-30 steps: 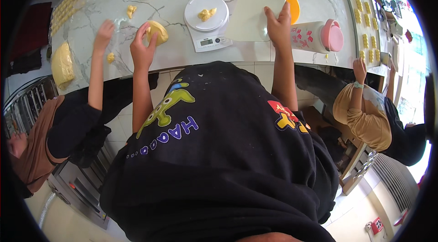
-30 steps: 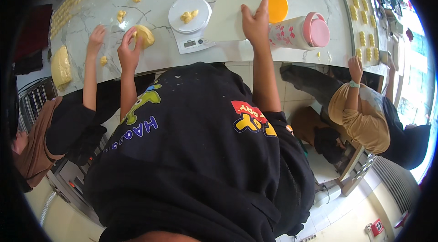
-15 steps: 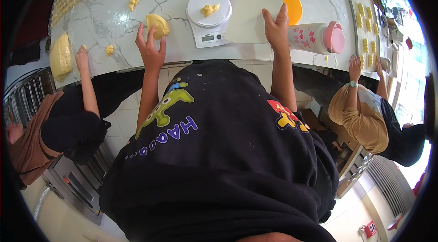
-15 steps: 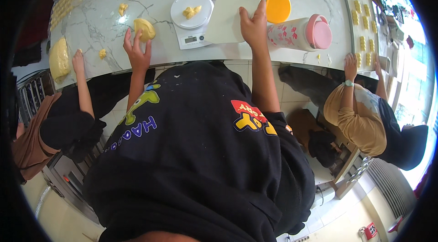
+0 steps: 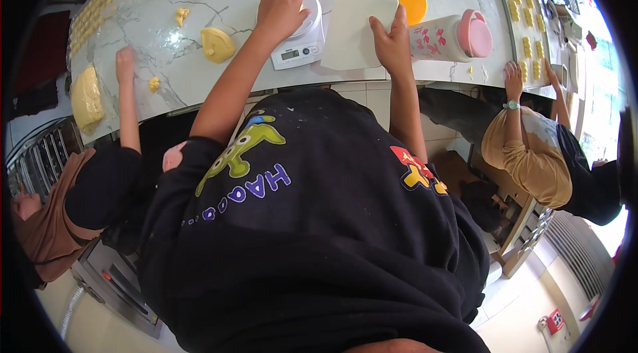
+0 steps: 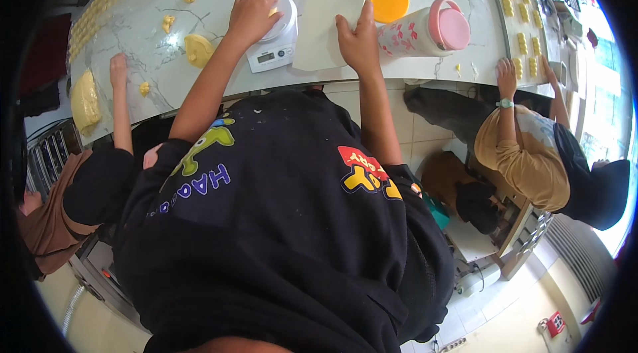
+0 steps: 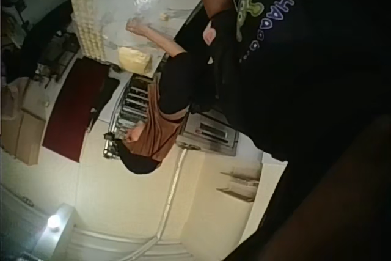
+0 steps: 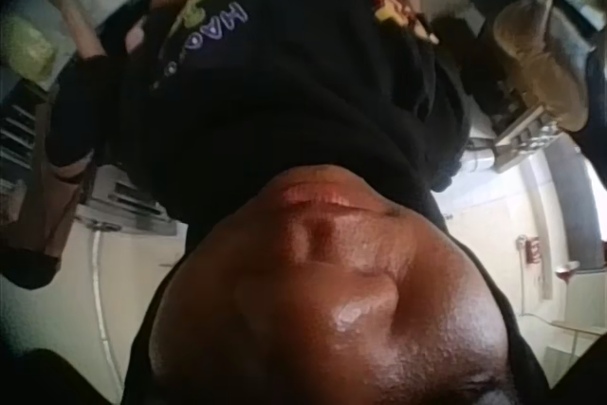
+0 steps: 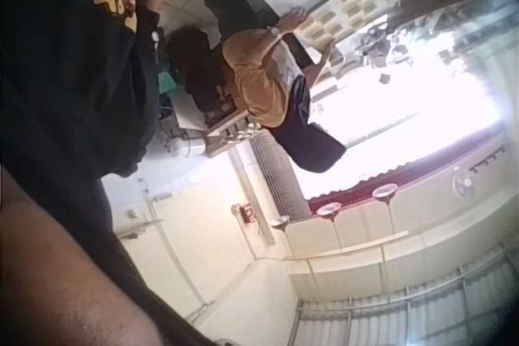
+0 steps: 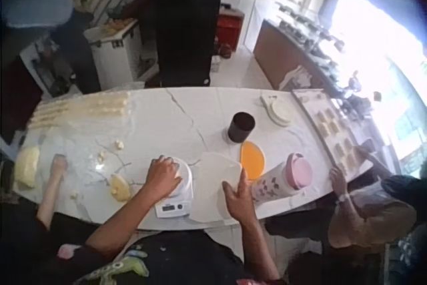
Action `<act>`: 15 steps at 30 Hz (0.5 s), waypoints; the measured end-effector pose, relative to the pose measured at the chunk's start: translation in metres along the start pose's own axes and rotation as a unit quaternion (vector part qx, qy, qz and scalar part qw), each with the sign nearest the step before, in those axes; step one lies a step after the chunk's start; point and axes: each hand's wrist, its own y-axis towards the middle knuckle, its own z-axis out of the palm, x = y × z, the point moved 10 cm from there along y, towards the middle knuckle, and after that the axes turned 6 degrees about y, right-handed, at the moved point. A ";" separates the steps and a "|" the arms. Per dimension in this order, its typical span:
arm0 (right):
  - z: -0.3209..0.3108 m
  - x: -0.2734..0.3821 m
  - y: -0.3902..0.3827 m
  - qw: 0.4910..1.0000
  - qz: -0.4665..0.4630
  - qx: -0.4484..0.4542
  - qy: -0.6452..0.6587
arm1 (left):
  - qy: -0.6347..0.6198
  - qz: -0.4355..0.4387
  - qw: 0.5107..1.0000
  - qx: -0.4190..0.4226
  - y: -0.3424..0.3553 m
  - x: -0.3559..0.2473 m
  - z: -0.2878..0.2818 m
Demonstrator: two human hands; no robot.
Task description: Weighing and portioning dough for cookies using a digital scale and bench scraper.
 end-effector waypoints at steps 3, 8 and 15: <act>-0.012 -0.001 -0.005 1.000 -0.006 -0.026 0.004 | 0.100 0.007 0.994 0.041 0.012 -0.007 0.011; -0.014 -0.001 -0.015 1.000 -0.004 -0.027 0.013 | 0.090 -0.036 0.989 0.109 0.016 0.013 0.024; 0.021 0.010 -0.010 0.999 -0.036 0.014 -0.022 | 0.123 -0.021 0.989 0.076 0.008 0.011 0.004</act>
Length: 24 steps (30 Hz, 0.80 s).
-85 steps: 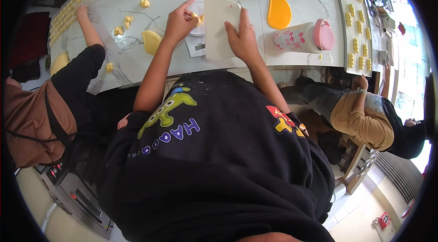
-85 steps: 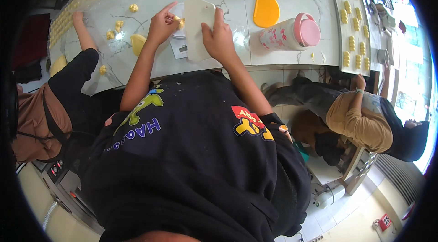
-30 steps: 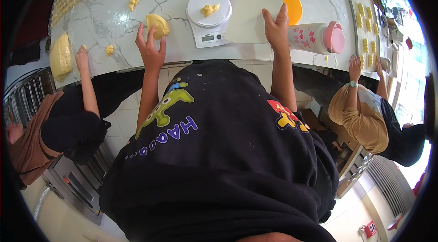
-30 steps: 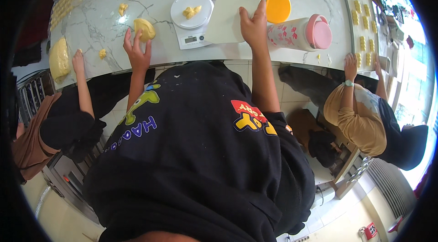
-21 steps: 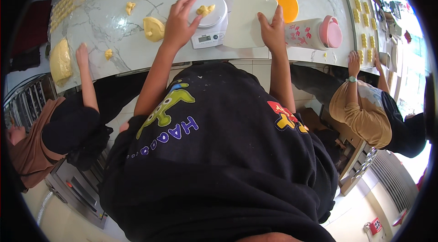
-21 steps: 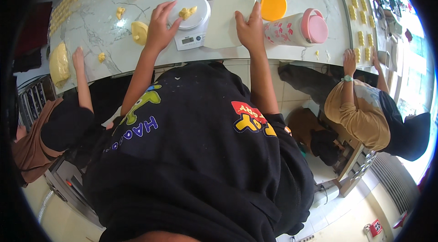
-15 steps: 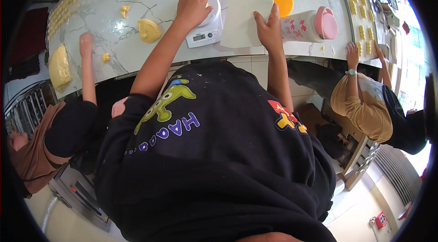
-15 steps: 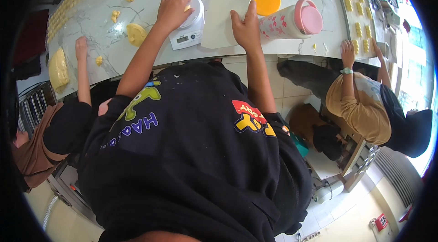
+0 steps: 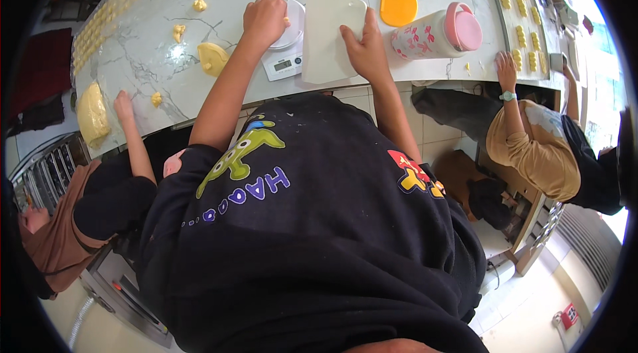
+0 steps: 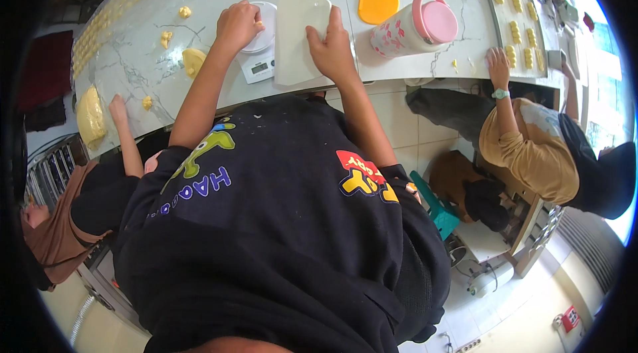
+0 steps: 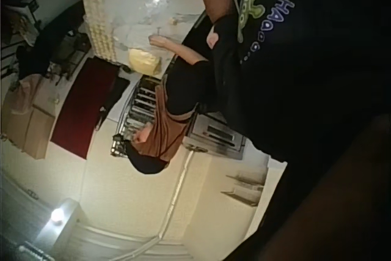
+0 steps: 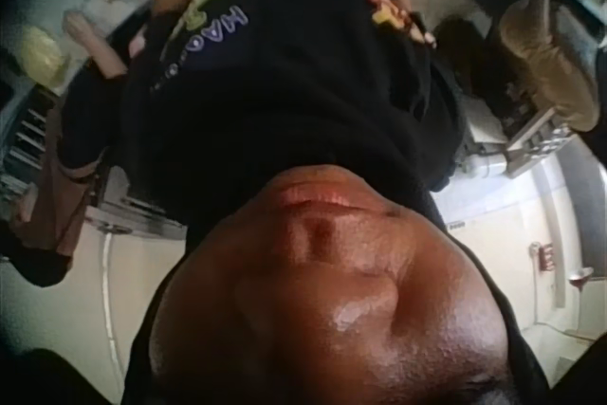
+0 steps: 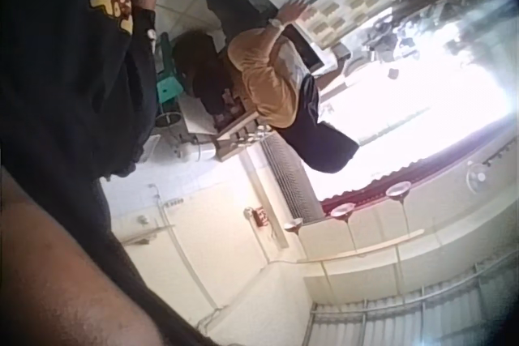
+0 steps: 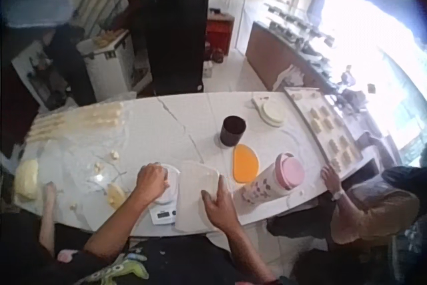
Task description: Weighing and portioning dough for cookies using a digital scale and bench scraper.
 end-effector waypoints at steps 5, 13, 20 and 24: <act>0.034 0.014 0.004 0.998 0.028 0.031 0.043 | -0.363 -0.102 0.926 -0.029 -0.012 0.038 0.009; 0.080 0.011 0.004 0.993 0.080 0.091 -0.001 | -0.605 -0.220 0.761 -0.082 -0.041 0.064 0.040; 0.081 0.025 0.045 0.996 -0.034 0.051 -0.060 | -0.526 -0.224 0.818 -0.063 -0.052 0.052 0.023; 0.065 0.016 0.055 0.996 -0.041 0.011 -0.083 | -0.366 -0.164 0.914 -0.059 -0.048 0.046 -0.015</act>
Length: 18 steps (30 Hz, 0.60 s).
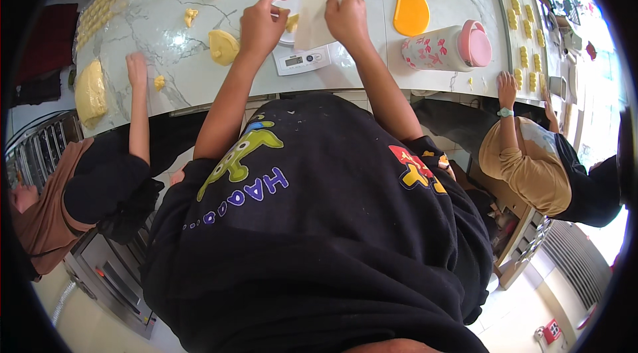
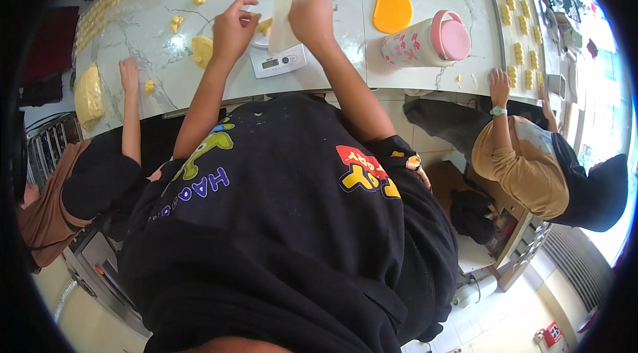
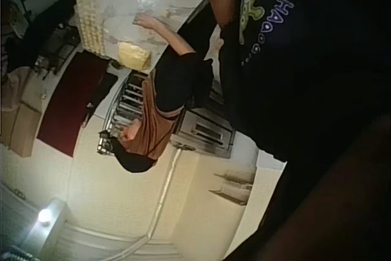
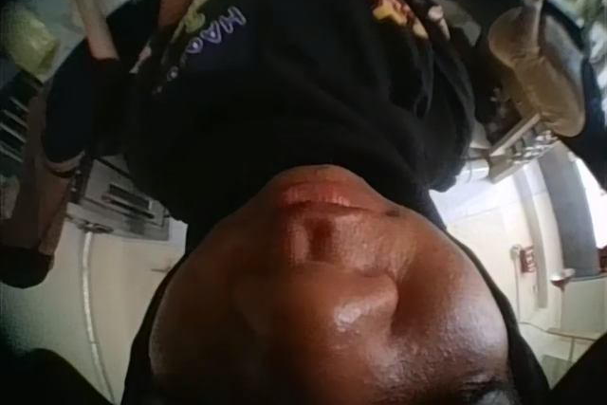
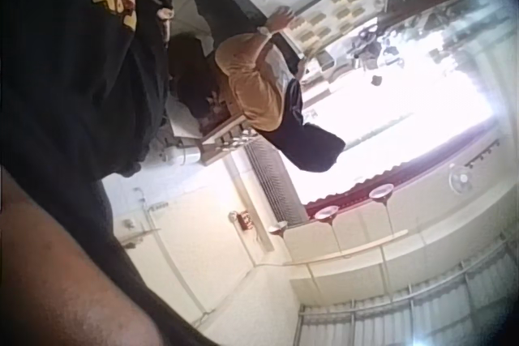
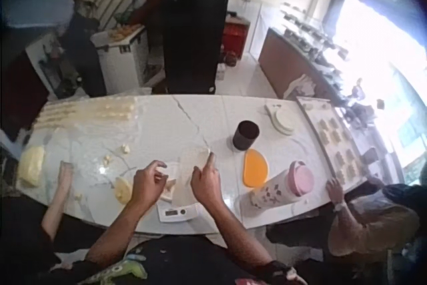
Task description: Weighing and portioning dough for cookies using a digital scale and bench scraper.
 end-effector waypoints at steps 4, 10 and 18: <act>-0.039 -0.012 -0.006 0.997 0.050 -0.043 0.035 | -0.108 0.058 0.987 -0.105 -0.009 0.006 -0.046; -0.095 -0.024 -0.021 0.993 0.042 -0.092 0.064 | -0.002 -0.063 0.984 -0.165 -0.057 0.105 -0.082; -0.085 -0.030 -0.025 0.996 0.044 -0.058 0.043 | 0.013 -0.109 0.984 -0.137 -0.076 0.152 -0.059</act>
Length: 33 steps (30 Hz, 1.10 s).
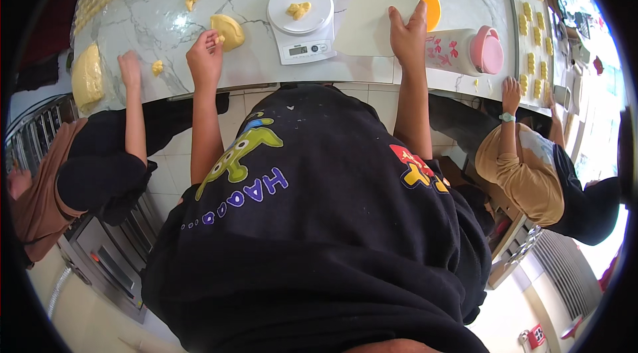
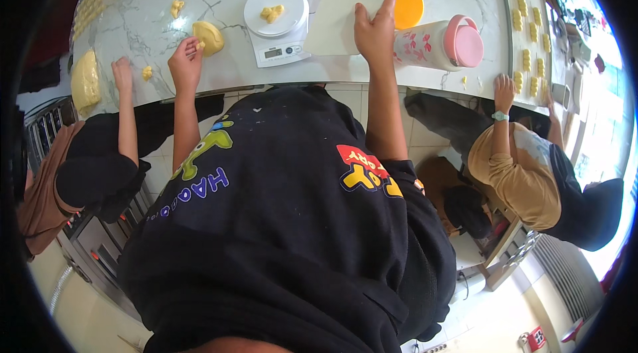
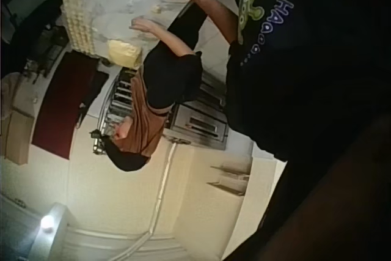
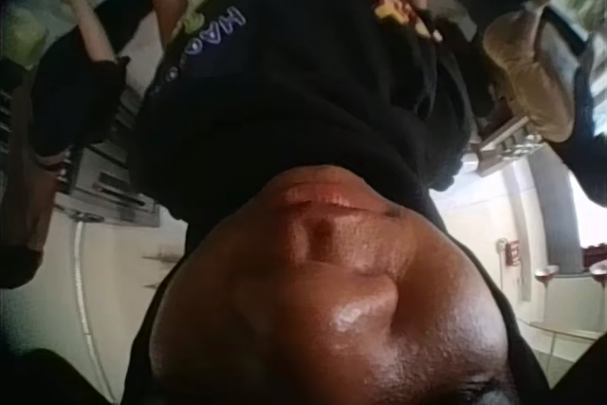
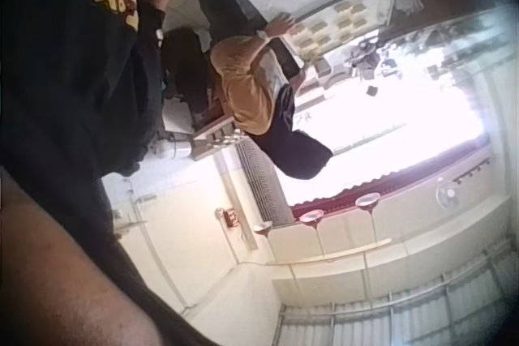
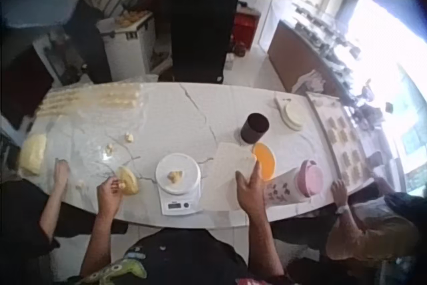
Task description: Weighing and portioning dough for cookies using a digital scale and bench scraper.
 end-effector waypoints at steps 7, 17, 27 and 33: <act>0.004 -0.004 -0.001 1.000 0.017 0.018 0.009 | 0.049 0.054 0.995 -0.072 -0.009 -0.025 -0.009; -0.009 0.000 -0.010 0.999 0.029 0.004 0.014 | 0.159 0.200 0.964 -0.067 -0.008 -0.130 0.006; -0.012 0.014 -0.016 1.000 -0.006 0.013 0.023 | 0.033 0.338 0.939 0.053 0.013 -0.152 0.084; -0.019 0.011 -0.021 1.000 0.007 0.017 0.020 | 0.108 0.109 0.968 -0.199 0.091 -0.014 -0.063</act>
